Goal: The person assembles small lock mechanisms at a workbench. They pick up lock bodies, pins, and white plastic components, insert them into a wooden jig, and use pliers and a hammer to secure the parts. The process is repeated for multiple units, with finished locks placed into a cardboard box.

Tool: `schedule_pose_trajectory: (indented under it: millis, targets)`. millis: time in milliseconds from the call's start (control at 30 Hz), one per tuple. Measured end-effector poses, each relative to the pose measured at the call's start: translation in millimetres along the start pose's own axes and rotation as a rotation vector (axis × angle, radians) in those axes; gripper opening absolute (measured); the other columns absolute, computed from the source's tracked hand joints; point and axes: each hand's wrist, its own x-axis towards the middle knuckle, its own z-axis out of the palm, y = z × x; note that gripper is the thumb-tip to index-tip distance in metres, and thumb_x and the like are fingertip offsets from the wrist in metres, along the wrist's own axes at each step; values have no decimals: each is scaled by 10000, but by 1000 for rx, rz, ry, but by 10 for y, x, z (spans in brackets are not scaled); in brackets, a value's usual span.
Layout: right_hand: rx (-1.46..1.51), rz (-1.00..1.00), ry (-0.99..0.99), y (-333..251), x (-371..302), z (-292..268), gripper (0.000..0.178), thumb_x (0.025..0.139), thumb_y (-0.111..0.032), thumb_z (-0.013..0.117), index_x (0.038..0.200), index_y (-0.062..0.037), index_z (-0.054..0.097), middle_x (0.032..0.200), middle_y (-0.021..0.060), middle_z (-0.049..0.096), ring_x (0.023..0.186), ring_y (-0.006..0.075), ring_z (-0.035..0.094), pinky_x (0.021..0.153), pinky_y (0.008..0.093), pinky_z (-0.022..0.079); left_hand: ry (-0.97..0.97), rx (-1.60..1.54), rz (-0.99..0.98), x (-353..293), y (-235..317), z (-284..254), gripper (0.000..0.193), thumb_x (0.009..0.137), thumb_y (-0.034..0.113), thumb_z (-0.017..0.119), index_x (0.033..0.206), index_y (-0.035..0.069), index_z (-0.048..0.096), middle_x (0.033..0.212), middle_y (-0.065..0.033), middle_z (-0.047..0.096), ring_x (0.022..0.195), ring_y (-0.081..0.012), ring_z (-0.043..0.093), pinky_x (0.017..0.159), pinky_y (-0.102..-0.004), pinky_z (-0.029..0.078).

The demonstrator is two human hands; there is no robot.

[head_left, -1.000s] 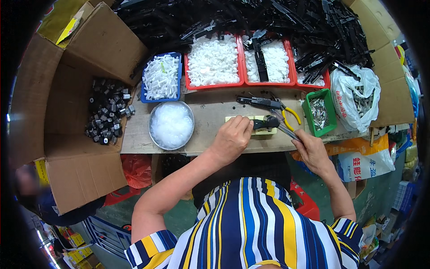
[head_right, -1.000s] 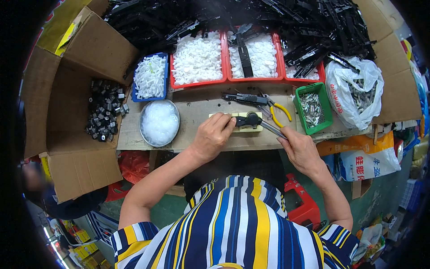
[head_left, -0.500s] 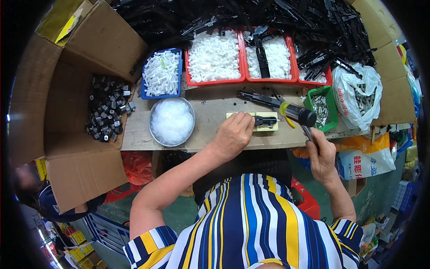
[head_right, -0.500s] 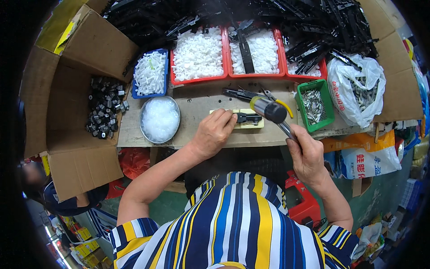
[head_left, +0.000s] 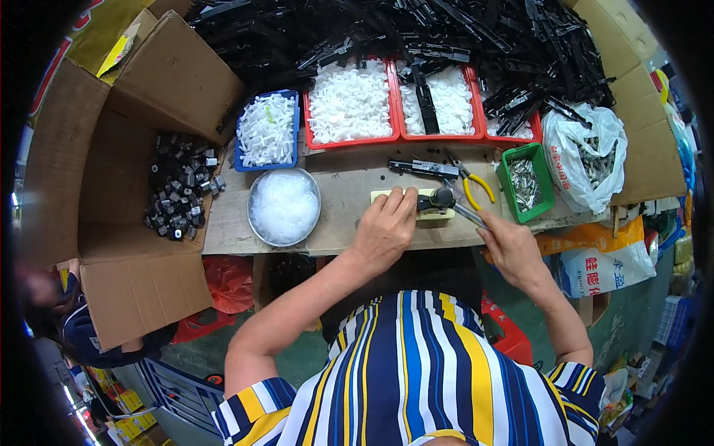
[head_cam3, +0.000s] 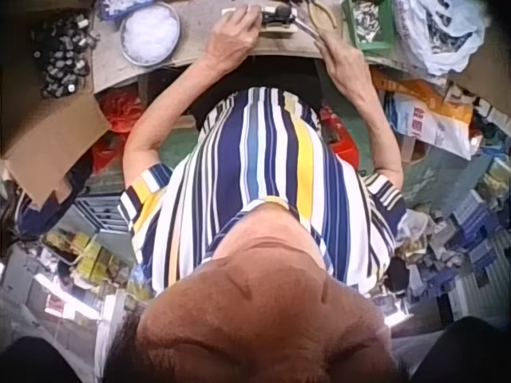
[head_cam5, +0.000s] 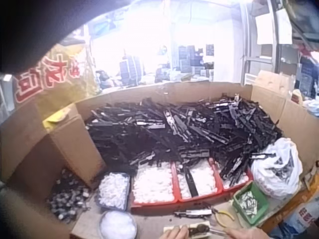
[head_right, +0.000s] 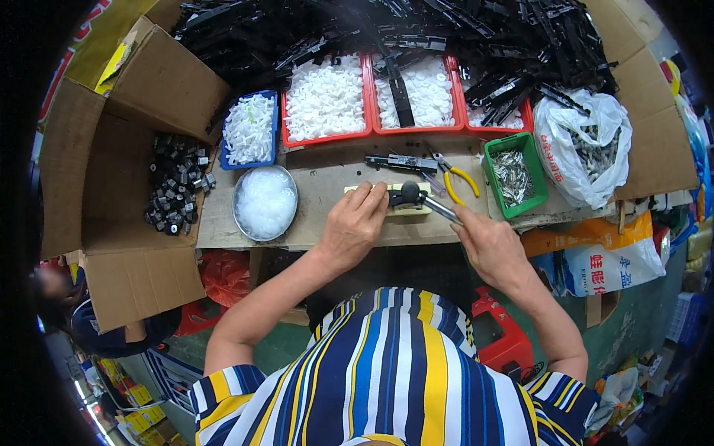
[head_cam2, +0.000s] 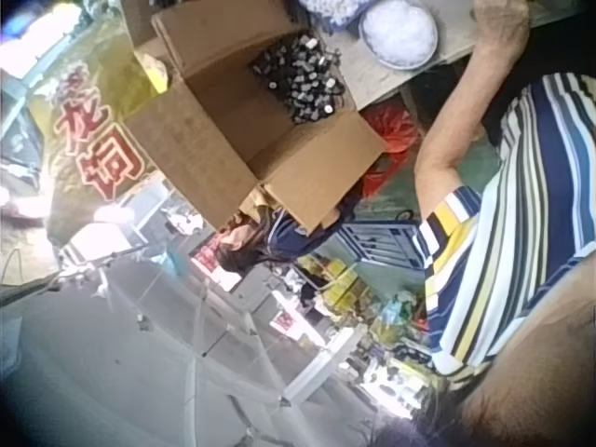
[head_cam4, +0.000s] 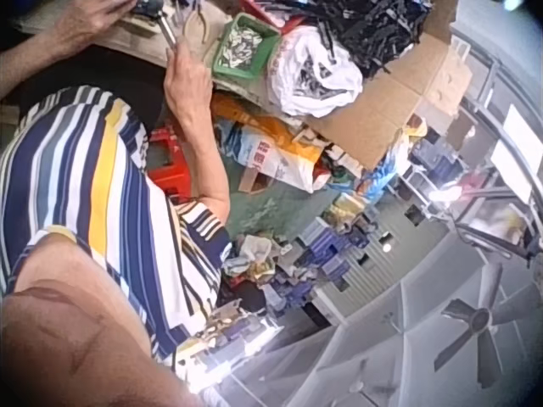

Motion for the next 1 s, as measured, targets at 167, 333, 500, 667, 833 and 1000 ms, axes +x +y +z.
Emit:
schedule_pose_trajectory:
  millis: [167,333,500,667,833,1000]
  targets:
    - [226,-204,240,-351,144,-297,384,904,16,651,1281,27,579,1077,260,688,923,404,706,749,441,567,34,-83,-69,-95,277,73,397,801,32,607,1161,-135,608,1192,-228,574,1122,-347,598,955,-401,511]
    - [3,-231,8,-250,360,93,328,953,-119,622,1269,-45,567,917,217,671,768,400,678,645,487,533,-29,-31,-39,-175,345,200,457,807,81,575,1184,-177,590,1243,-256,558,1214,-358,560,1037,-379,486]
    - [184,-367,170,-406,434,30,309,958,-122,613,1256,-60,562,907,222,671,773,417,671,626,486,524,45,51,-18,-196,335,238,445,812,103,576,1166,-164,611,1238,-255,572,1189,-347,579,998,-359,505]
    - [-3,-226,-32,-210,454,101,303,948,-98,626,1244,-56,577,919,217,678,793,417,673,651,482,531,51,-66,-51,-180,299,188,407,805,45,604,1166,-143,610,1207,-252,606,1165,-361,603,1002,-375,513]
    - [117,-260,114,-165,350,38,304,946,-105,631,1241,-49,577,914,226,680,813,426,667,670,493,525,130,-88,-164,-324,117,52,314,820,-20,690,1123,-91,650,1169,-226,645,1117,-367,638,963,-407,538]
    - [150,-288,163,-159,244,-34,287,963,-130,610,1235,-51,568,923,240,678,814,421,677,675,497,526,127,-64,-189,-340,95,53,323,804,-23,709,1116,-89,658,1147,-215,655,1098,-356,645,951,-404,541]
